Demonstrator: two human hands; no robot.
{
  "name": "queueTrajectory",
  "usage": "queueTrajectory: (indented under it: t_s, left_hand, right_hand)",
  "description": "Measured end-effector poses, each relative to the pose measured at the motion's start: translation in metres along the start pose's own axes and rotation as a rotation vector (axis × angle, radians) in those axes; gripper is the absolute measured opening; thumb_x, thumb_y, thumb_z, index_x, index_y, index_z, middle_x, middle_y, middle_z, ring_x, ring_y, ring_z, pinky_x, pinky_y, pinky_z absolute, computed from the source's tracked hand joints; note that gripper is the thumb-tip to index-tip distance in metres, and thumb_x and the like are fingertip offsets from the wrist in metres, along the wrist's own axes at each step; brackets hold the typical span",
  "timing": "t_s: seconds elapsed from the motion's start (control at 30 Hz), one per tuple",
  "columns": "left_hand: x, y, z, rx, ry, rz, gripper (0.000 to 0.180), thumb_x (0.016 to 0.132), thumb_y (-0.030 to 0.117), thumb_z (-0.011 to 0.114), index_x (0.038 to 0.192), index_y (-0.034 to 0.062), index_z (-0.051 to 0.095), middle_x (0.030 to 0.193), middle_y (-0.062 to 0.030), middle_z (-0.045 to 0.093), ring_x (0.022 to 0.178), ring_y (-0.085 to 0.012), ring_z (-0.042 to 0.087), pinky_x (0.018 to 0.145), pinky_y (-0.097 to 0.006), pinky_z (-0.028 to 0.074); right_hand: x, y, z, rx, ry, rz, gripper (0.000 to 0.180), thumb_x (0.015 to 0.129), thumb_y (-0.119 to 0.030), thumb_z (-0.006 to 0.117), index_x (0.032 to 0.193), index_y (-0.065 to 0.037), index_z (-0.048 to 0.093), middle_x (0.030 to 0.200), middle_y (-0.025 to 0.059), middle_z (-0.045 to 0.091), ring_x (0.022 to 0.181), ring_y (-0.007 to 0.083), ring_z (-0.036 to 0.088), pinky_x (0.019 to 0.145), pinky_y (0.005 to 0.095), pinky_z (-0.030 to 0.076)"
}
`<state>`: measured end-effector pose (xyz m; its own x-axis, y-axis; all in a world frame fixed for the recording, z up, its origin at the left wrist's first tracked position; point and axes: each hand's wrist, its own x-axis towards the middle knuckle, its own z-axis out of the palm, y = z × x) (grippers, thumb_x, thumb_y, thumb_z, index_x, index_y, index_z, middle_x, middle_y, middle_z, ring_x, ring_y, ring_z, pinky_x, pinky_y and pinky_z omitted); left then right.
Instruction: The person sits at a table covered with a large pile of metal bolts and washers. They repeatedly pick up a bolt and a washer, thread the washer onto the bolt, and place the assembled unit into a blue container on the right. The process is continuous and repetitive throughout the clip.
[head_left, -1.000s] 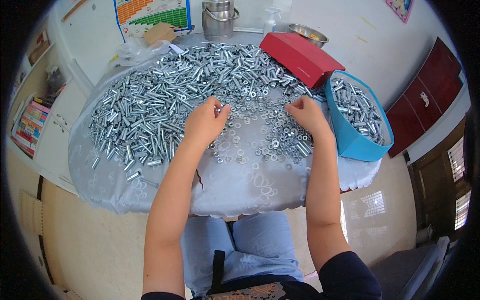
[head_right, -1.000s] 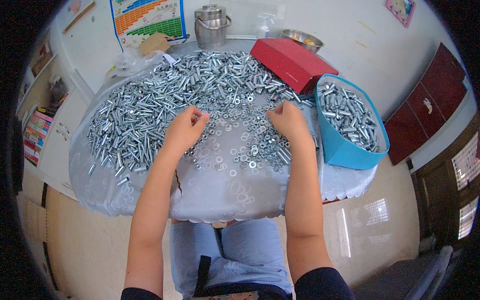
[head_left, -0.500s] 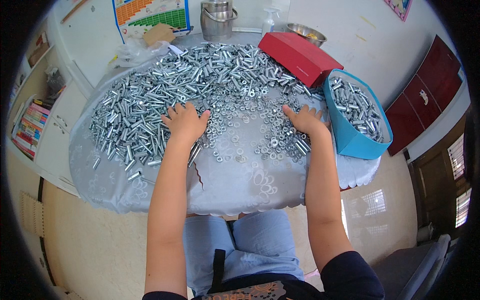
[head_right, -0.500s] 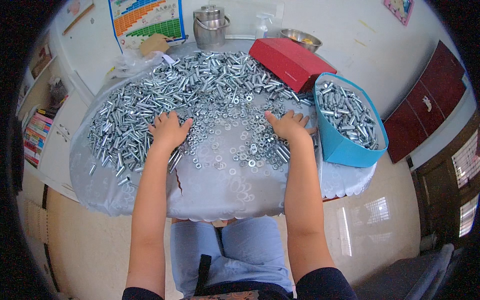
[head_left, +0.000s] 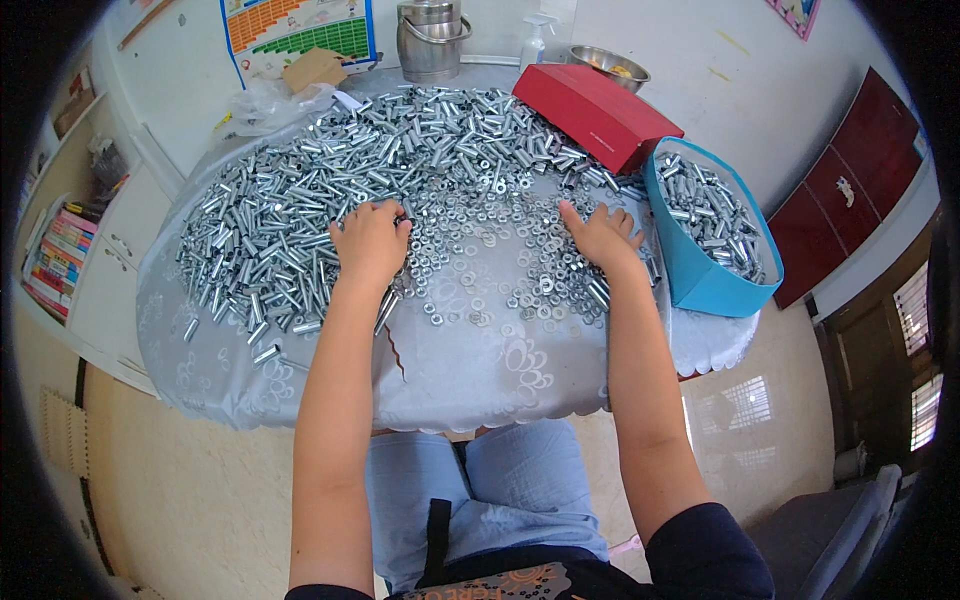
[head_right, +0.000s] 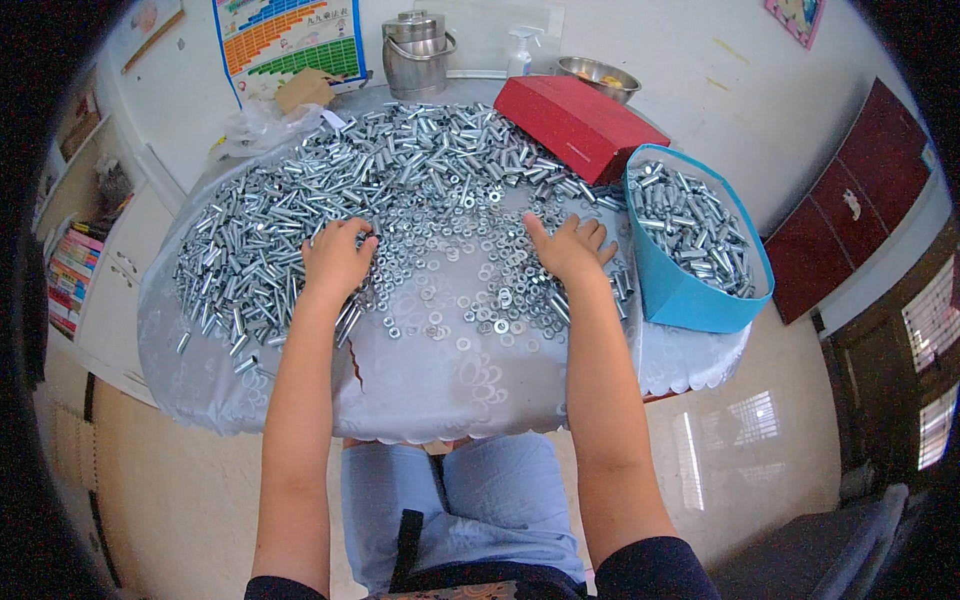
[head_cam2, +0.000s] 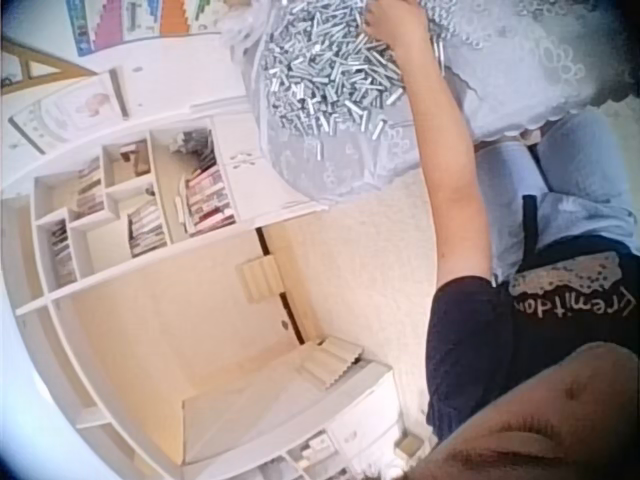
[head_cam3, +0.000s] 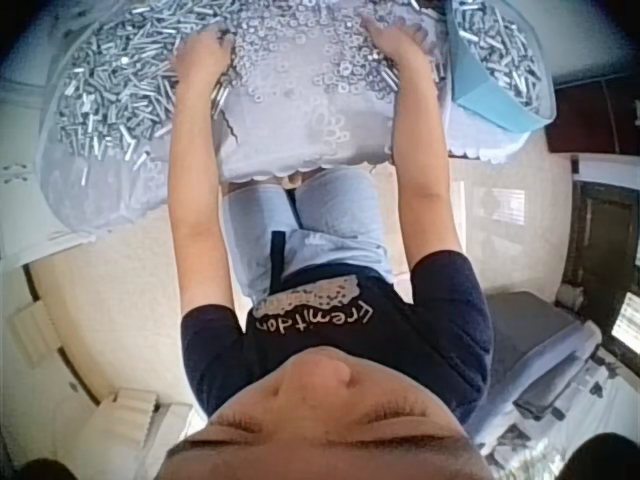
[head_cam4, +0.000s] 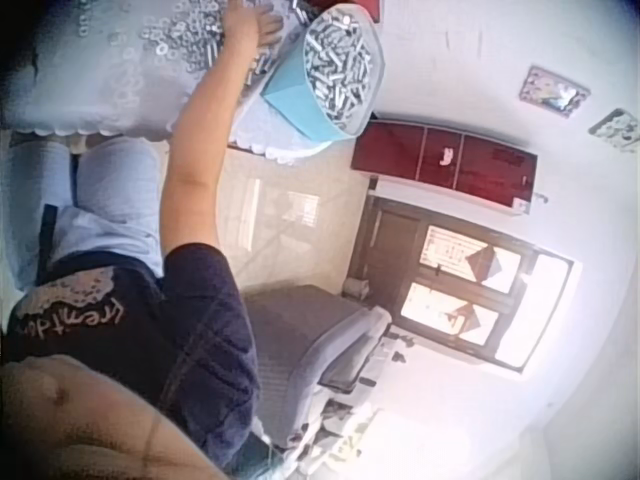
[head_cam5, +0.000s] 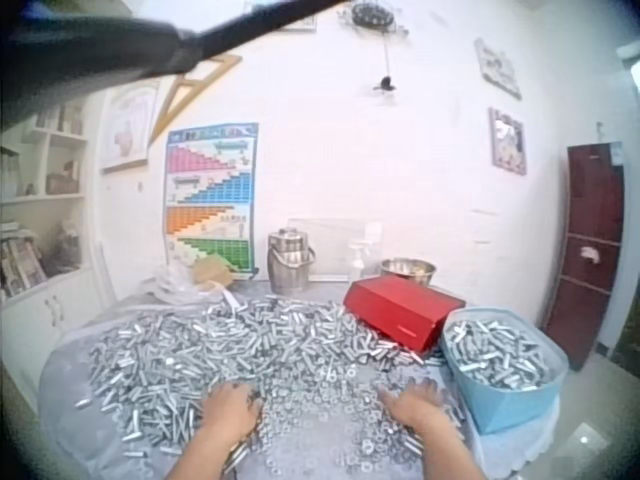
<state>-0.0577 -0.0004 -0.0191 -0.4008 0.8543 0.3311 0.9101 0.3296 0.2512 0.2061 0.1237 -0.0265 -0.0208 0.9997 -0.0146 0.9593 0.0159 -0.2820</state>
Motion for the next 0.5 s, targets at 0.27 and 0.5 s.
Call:
queueTrajectory:
  t_s: [0.27, 0.5]
  left_hand:
    - [0.003, 0.001, 0.01, -0.105, 0.105, 0.112, 0.029, 0.077, 0.026, 0.062, 0.102, 0.0129, 0.058, 0.092, -0.0118, 0.061, 0.086, -0.0308, 0.058, 0.079, -0.043, 0.041]
    - [0.005, -0.005, 0.019, -0.174, 0.111, 0.147, 0.023, 0.079, 0.021, 0.059, 0.101, 0.0144, 0.061, 0.096, -0.0091, 0.06, 0.088, -0.0294, 0.057, 0.082, -0.043, 0.04]
  right_hand:
    - [-0.01, -0.001, -0.012, 0.052, 0.247, -0.111, 0.076, 0.074, -0.057, 0.054, 0.119, 0.004, 0.045, 0.126, 0.0263, 0.038, 0.122, 0.0384, 0.029, 0.1, 0.0549, 0.015]
    - [-0.088, 0.021, -0.068, 0.056, 0.024, -0.285, 0.041, 0.069, -0.027, 0.069, 0.098, -0.002, 0.057, 0.108, 0.0194, 0.052, 0.103, 0.0337, 0.047, 0.084, 0.0431, 0.037]
